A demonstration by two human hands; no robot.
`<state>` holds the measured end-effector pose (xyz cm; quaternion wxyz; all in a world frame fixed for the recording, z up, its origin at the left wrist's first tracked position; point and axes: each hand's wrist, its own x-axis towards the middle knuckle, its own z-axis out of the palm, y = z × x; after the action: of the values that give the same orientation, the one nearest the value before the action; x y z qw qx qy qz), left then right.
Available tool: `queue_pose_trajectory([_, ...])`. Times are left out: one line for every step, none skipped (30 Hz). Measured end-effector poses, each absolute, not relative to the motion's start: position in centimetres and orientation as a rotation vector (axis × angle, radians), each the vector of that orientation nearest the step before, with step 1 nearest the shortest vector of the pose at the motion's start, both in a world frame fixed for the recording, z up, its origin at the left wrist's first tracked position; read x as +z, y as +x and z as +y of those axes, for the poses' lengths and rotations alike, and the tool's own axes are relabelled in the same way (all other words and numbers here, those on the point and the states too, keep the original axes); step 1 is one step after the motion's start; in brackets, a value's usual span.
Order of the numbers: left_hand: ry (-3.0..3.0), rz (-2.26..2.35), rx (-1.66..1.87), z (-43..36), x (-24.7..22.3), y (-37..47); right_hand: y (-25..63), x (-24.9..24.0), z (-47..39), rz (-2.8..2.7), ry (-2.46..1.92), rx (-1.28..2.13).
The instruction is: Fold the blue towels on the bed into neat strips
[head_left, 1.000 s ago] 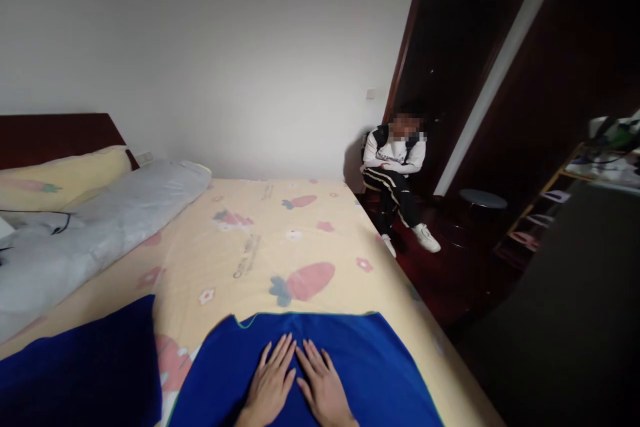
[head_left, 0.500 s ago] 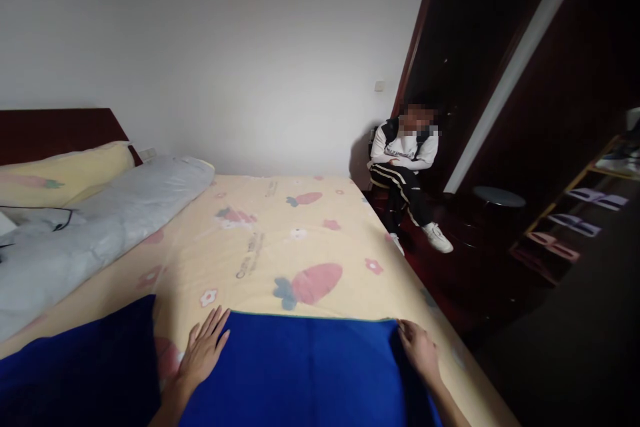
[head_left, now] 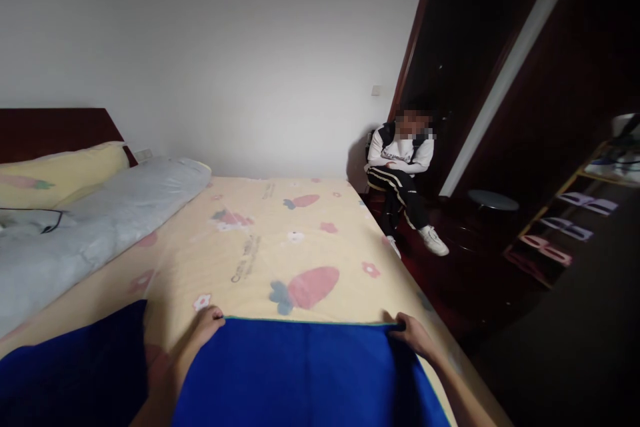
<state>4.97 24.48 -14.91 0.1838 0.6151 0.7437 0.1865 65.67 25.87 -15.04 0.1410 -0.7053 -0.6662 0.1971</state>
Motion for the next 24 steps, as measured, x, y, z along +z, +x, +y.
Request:
queue_pose_trajectory([1.73, 2.081, 0.545, 24.6, -14.8, 4.9, 66.0, -14.8, 25.8, -1.925, -2.031, 0.567])
queue_pose_trajectory([1.731, 2.068, 0.562, 24.7, -14.8, 4.8, 66.4, -14.7, 25.7, -1.924, -2.029, 0.559])
queue_pose_trajectory([1.733, 2.061, 0.576, 24.8, -14.7, 4.7, 66.6, -14.6, 25.6, -1.92, -2.036, 0.545])
queue_pose_trajectory([1.731, 2.063, 0.585, 24.9, -14.6, 4.7, 66.8, -14.5, 25.5, -1.914, -2.049, 0.526])
queue_pose_trajectory([1.727, 2.076, 0.589, 24.9, -14.5, 4.7, 66.9, -14.5, 25.4, -1.903, -2.071, 0.5])
queue_pose_trajectory([1.721, 2.099, 0.591, 24.9, -14.4, 4.6, 66.9, -14.5, 25.1, -1.886, -2.101, 0.467])
queue_pose_trajectory([1.713, 2.133, 0.592, 24.9, -14.2, 4.6, 66.8, -14.6, 24.9, -1.865, -2.136, 0.424])
queue_pose_trajectory([1.701, 2.18, 0.592, 24.7, -14.0, 4.5, 66.6, -14.7, 24.6, -1.84, -2.172, 0.369])
queue_pose_trajectory([1.686, 2.237, 0.593, 24.5, -13.8, 4.6, 66.2, -14.8, 24.3, -1.81, -2.207, 0.305])
queue_pose_trajectory([1.668, 2.306, 0.6, 24.3, -13.6, 4.9, 65.6, -15.0, 24.0, -1.778, -2.234, 0.233])
queue_pose_trajectory([1.649, 2.379, 0.612, 24.0, -13.5, 5.4, 64.7, -15.3, 23.6, -1.748, -2.25, 0.163])
queue_pose_trajectory([1.635, 2.444, 0.63, 23.6, -13.4, 6.4, 63.4, -15.5, 23.3, -1.73, -2.251, 0.102])
queue_pose_trajectory([1.652, 2.488, 0.652, 23.1, -13.5, 7.8, 61.6, -15.9, 22.9, -1.738, -2.223, 0.054])
queue_pose_trajectory([1.716, 2.497, 0.672, 22.6, -13.8, 9.7, 59.4, -16.2, 22.6, -1.782, -2.157, 0.026])
queue_pose_trajectory([1.821, 2.46, 0.685, 22.1, -14.2, 12.0, 56.8, -16.5, 22.1, -1.849, -2.07, 0.019])
queue_pose_trajectory([2.023, 2.359, 0.68, 21.5, -14.9, 14.7, 53.9, -16.9, 21.6, -1.955, -1.914, 0.026])
queue_pose_trajectory([2.239, 2.197, 0.648, 20.9, -15.7, 17.5, 50.9, -17.1, 21.1, -2.056, -1.75, 0.068])
queue_pose_trajectory([2.413, 2.028, 0.6, 20.3, -16.5, 20.1, 48.1, -17.4, 20.6, -2.12, -1.624, 0.12])
queue_pose_trajectory([2.534, 1.877, 0.548, 19.7, -17.4, 22.4, 45.7, -17.6, 20.0, -2.175, -1.527, 0.171])
queue_pose_trajectory([2.616, 1.748, 0.492, 19.2, -18.2, 24.1, 43.8, -17.8, 19.6, -2.239, -1.446, 0.221])
queue_pose_trajectory([2.655, 1.668, 0.439, 18.8, -18.9, 25.1, 42.7, -18.0, 19.2, -2.293, -1.4, 0.267])
queue_pose_trajectory([2.657, 1.64, 0.387, 18.5, -19.3, 25.3, 42.4, -18.1, 18.9, -2.338, -1.385, 0.305])
queue_pose_trajectory([2.625, 1.666, 0.338, 18.3, -19.5, 24.6, 42.9, -18.2, 18.7, -2.367, -1.406, 0.331])
queue_pose_trajectory([2.565, 1.739, 0.29, 18.2, -19.5, 23.2, 44.3, -18.3, 18.7, -2.374, -1.466, 0.344])
